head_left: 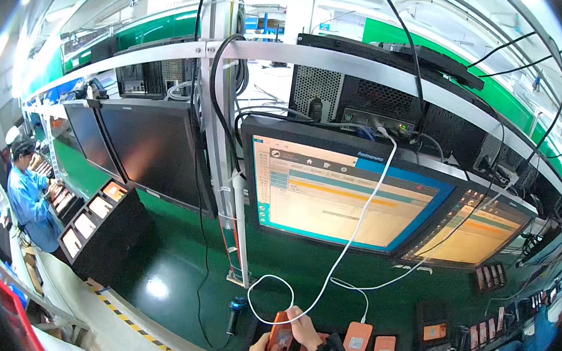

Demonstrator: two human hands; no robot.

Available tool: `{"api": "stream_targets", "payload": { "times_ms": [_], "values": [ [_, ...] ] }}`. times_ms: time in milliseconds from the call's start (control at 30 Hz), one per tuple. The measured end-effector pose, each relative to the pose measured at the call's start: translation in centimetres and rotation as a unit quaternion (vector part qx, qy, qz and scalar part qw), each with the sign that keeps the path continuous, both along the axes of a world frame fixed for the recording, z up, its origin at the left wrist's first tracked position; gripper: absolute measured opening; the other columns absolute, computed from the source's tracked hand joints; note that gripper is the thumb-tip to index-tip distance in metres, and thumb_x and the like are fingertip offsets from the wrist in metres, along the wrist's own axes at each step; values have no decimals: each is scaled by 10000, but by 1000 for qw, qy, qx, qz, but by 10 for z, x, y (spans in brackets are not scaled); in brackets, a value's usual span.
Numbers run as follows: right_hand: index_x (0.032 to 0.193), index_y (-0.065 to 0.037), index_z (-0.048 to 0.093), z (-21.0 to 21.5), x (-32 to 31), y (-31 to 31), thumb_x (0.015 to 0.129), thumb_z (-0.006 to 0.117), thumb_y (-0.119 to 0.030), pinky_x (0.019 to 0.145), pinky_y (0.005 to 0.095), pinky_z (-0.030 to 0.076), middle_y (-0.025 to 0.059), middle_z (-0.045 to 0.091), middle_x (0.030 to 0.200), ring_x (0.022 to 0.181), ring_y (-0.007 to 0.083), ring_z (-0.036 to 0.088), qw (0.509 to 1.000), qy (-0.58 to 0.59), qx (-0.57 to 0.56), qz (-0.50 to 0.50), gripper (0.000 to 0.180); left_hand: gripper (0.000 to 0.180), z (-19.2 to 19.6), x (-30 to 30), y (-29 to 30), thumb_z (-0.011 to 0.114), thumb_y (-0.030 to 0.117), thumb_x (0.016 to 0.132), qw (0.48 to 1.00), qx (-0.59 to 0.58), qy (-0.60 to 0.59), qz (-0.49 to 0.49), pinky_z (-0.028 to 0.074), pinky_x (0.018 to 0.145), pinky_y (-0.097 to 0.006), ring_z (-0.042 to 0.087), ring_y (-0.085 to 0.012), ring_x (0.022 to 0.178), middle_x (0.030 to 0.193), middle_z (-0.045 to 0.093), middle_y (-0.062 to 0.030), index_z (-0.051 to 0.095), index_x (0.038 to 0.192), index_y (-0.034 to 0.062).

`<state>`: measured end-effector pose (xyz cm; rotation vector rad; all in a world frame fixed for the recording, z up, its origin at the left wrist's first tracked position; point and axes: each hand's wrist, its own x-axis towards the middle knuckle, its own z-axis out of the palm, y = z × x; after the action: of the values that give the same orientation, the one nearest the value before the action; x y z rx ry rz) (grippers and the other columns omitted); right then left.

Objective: Scanning barcodes on electronic tablets or phones at a test bench.

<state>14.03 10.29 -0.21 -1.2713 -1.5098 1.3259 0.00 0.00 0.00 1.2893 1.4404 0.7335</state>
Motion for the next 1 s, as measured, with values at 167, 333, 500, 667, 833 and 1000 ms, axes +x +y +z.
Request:
{"api": "stream_targets", "payload": {
  "times_ms": [167,333,500,667,833,1000],
  "values": [
    [905,-40,539,4,5,-1,988,463,-401,680,260,407,16,533,783,760,85,465,999,-49,-14,6,378,291,3,22,-6,508,158,947,967,205,-98,115,482,578,-380,652,-363,711,811,630,-206,482,1211,40],
    [896,-43,542,-2,6,-5,986,491,-340,665,240,396,-11,516,775,749,67,449,1000,2,-3,13,315,335,16,25,-11,482,138,949,965,241,-32,94,504,607,-456,627,-447,770,867,633,-265,434,1265,40],
    [891,-32,587,-14,5,-1,934,579,-350,612,273,422,25,587,736,697,94,519,997,82,4,4,321,330,15,32,-11,479,130,942,954,273,-15,124,494,619,-498,602,-479,795,891,621,-291,447,1264,64],
    [935,-51,574,-23,10,0,973,543,-277,695,209,421,-20,572,822,770,52,512,993,113,-27,37,231,337,21,34,-15,483,142,935,966,227,2,128,491,632,-508,602,-478,805,895,622,-289,456,1265,83],
    [955,-42,590,-24,11,1,984,507,-329,733,229,444,7,602,856,789,78,548,987,146,-55,34,299,345,25,42,-18,485,143,925,960,237,18,150,487,636,-512,603,-474,790,881,622,-285,466,1265,91],
    [929,-34,611,-24,15,2,997,449,-375,754,256,447,36,612,865,796,111,562,989,138,-43,20,384,356,17,49,-20,485,143,921,962,224,46,151,485,642,-513,602,-471,783,889,625,-275,468,1274,100]
  ]
}}
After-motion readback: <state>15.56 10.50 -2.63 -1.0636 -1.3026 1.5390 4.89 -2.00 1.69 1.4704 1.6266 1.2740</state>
